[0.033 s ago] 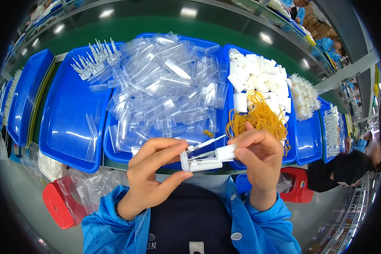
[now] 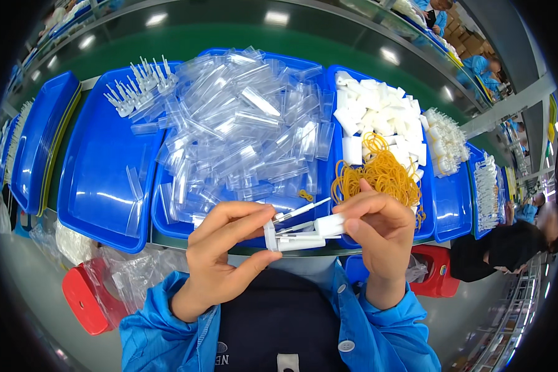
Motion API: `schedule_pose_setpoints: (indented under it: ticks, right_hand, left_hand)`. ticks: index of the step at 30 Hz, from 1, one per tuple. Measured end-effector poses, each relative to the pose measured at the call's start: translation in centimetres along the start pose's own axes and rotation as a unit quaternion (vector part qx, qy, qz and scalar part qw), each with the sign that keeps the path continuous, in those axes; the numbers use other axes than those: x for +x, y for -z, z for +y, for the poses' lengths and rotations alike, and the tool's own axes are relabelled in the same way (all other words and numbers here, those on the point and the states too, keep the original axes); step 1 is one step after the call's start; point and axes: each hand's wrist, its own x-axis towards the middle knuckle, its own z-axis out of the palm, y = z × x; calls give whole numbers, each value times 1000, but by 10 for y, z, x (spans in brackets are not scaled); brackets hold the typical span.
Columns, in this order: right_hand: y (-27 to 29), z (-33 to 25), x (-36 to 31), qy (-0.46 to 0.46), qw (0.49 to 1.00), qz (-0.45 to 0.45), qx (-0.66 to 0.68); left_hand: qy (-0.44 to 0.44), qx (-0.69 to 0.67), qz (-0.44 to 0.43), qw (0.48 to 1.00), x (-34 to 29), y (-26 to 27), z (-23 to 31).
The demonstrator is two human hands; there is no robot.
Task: The person assembles small white plastic components by inserting them into clear plastic sleeves. They repeatedly pick up a white piece, slide it into a sleeve, and place the finished unit into a blue bin. The process is repetitive and performed by hand at a workstation.
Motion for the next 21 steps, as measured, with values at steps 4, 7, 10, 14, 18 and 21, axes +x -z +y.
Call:
schedule_pose_setpoints:
  ticks: [4,7,10,14,18,21]
  right_hand:
    - [-3,-3,2,-3,1000,2,-18]
    - [-3,-3,2,-10,999,-14,-35]
    - [-4,-4,2,-22,999,-19,-17]
    - [-3,-3,0,-41,999,-17,9]
    - [-5,-2,2,-56,993,-15,98]
    - [-10,0,0,-38,985,9,166]
  left_hand:
    - [5,1,-2,1000,1,1,-1]
    - [11,-10,-7,1000,1,1,1]
    - [15,-11,-7,1000,0,1,0]
    - [8,-2,-22,1000,1,1,1]
    - [11,-5,-30,999,2,1,2]
    - [14,-17,-28,999,1,2,1]
